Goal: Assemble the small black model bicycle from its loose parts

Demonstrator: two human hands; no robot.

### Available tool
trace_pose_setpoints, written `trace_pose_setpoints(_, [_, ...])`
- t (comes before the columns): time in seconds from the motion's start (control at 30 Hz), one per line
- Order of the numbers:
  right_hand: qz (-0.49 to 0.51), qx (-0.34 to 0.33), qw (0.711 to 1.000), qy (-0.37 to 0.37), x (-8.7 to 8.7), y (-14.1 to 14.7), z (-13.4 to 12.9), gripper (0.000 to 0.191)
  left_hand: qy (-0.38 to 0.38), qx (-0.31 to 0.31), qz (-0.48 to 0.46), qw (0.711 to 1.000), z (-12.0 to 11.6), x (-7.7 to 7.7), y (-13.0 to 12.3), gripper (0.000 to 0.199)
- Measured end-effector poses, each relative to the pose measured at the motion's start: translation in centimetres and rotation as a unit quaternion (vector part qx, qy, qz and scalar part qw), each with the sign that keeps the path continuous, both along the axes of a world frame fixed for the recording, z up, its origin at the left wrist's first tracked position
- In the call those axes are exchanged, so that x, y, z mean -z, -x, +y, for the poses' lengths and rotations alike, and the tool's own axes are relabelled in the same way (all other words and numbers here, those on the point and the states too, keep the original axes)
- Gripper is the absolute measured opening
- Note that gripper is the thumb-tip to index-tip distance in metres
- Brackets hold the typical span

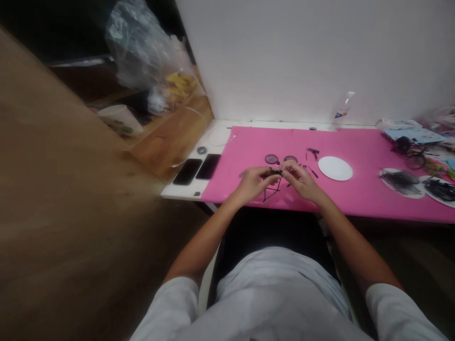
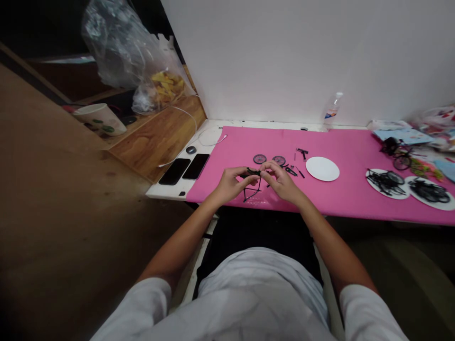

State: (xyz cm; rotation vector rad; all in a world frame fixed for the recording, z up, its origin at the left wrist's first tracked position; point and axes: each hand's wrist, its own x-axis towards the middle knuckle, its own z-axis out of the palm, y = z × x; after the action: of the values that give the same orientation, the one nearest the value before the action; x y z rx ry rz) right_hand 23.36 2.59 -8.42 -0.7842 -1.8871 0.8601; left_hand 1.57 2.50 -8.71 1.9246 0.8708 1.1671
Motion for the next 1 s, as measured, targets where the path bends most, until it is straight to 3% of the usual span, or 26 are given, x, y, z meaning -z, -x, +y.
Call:
trace_pose_setpoints(0.53, [0.011, 0.025, 0.999, 0.024, -0.23, 0.58, -0.31, 0.034, 0.005, -0.005, -0.012, 1.000, -0.03, 0.09, -0.04, 0.035])
trace_pose_setpoints(1.0, [0.014, 0.055, 0.998, -0.017, -0.19, 0.29, -0.13, 0.032, -0.004, -0.011, 0.008, 1.000, 0.16, 0.33, 0.08, 0.035])
